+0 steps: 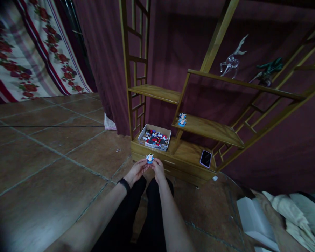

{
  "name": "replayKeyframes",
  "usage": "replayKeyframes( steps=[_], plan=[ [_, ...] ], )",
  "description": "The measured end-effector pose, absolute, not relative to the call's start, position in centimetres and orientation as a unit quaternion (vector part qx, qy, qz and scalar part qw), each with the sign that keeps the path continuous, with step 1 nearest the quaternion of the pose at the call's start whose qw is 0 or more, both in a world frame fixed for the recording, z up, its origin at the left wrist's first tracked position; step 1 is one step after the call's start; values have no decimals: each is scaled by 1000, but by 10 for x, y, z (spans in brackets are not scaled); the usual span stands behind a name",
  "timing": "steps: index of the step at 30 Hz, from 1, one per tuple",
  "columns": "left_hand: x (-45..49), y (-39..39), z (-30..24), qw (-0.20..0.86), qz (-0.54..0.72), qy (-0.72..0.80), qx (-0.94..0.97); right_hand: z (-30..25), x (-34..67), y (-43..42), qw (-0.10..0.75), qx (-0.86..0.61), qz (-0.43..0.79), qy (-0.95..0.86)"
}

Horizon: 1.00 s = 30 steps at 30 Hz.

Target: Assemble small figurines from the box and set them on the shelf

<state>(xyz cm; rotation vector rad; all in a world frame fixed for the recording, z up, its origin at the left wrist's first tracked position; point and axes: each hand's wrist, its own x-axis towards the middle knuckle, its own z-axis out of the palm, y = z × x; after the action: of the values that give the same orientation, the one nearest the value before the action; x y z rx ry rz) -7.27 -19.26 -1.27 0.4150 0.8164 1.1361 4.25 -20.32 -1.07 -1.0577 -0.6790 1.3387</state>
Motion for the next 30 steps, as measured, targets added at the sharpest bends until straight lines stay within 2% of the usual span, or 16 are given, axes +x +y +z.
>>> replayKeyframes(
  steps=[13, 20, 30],
  plan=[
    [-72, -188, -20, 749, 520, 357, 202, -13, 44, -202, 604, -442, 594, -293],
    [-70, -191, -17, 737, 525, 375, 201, -22, 39, -198, 643, -475, 534, -275],
    [-65, -191, -20, 707, 544, 381, 243, -30, 38, -195, 626, -499, 498, -333]
  ],
)
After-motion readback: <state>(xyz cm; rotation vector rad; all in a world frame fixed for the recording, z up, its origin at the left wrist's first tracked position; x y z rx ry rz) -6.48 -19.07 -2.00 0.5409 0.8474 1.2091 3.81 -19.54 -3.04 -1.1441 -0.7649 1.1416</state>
